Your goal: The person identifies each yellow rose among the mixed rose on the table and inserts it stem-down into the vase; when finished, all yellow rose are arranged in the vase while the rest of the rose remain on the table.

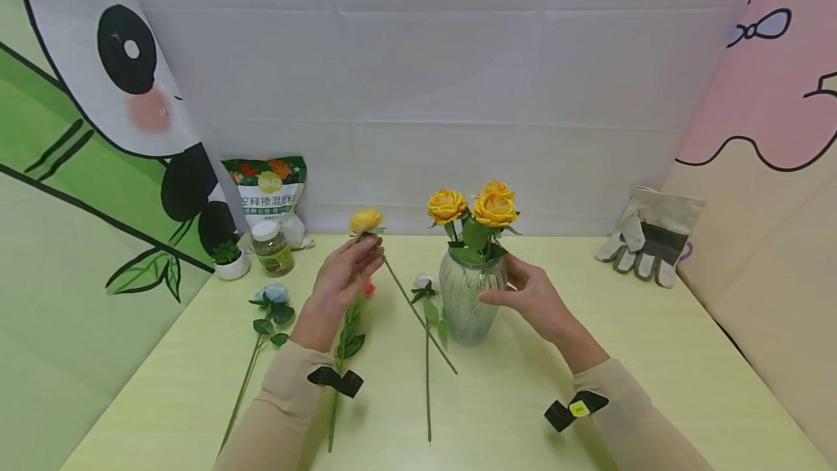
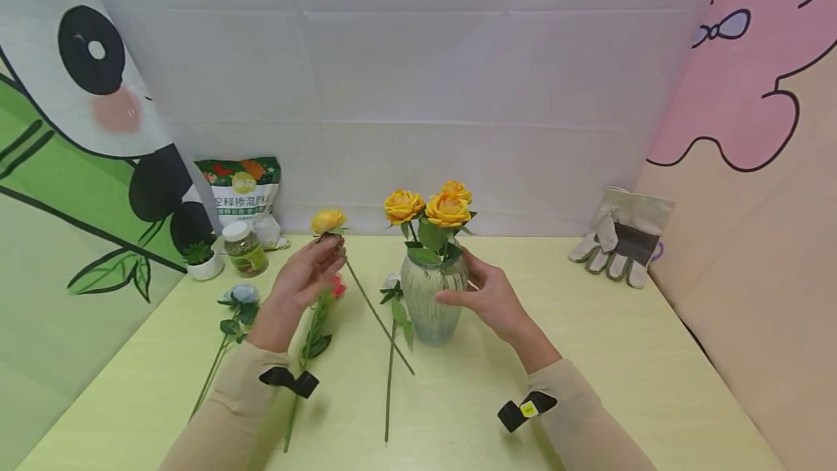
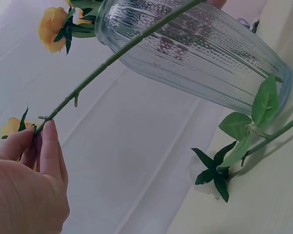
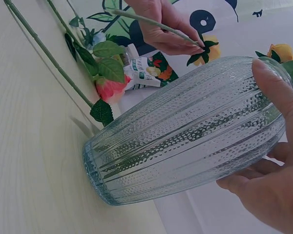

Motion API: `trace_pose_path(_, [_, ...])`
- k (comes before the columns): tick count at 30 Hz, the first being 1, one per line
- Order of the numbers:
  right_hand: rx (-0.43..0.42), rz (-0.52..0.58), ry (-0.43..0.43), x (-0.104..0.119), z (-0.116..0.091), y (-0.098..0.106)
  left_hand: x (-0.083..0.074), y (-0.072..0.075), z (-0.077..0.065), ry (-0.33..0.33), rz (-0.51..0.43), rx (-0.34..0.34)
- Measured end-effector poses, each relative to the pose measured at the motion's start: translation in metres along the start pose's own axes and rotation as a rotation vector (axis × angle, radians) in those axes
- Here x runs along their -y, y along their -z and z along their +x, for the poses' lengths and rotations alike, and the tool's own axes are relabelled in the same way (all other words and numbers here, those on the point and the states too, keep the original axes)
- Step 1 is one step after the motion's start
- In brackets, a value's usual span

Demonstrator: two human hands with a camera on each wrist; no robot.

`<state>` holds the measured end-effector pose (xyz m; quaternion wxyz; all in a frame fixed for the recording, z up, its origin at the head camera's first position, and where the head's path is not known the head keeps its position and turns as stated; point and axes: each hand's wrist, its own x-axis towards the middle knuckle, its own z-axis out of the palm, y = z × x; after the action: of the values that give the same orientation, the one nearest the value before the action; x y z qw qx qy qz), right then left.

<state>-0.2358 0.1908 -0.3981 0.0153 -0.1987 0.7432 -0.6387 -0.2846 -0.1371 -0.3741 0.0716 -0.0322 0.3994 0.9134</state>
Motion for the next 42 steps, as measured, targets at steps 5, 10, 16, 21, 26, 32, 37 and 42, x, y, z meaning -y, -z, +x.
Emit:
trace_pose_path(5, [0.000, -0.001, -0.002, 0.000, 0.000, 0.000, -0.010, -0.007, -0.008, -0.060, -0.194, 0.024])
trace_pose_path(10, [0.000, -0.001, -0.005, 0.001, 0.000, 0.000, -0.017, -0.013, -0.016, -0.131, -0.354, 0.092])
trace_pose_path(16, [0.003, 0.003, -0.011, 0.000, 0.000, 0.000, -0.024, -0.015, -0.023, -0.179, -0.490, 0.191])
trace_pose_path(21, [0.002, -0.002, -0.015, 0.000, 0.000, 0.000, -0.031, -0.016, -0.030, -0.237, -0.567, 0.262])
trace_pose_path(26, [-0.001, -0.003, -0.019, 0.000, 0.000, 0.001, -0.038, -0.017, -0.033, -0.282, -0.596, 0.263])
trace_pose_path(32, [-0.006, -0.007, -0.025, 0.000, 0.000, 0.001, -0.043, -0.017, -0.035, -0.314, -0.641, 0.242])
trace_pose_path(37, [-0.004, -0.001, -0.019, -0.001, 0.001, 0.001, -0.045, -0.017, -0.037, -0.345, -0.657, 0.212])
trace_pose_path(42, [-0.004, -0.010, -0.021, -0.002, 0.001, 0.001, -0.048, -0.017, -0.039, -0.373, -0.661, 0.180])
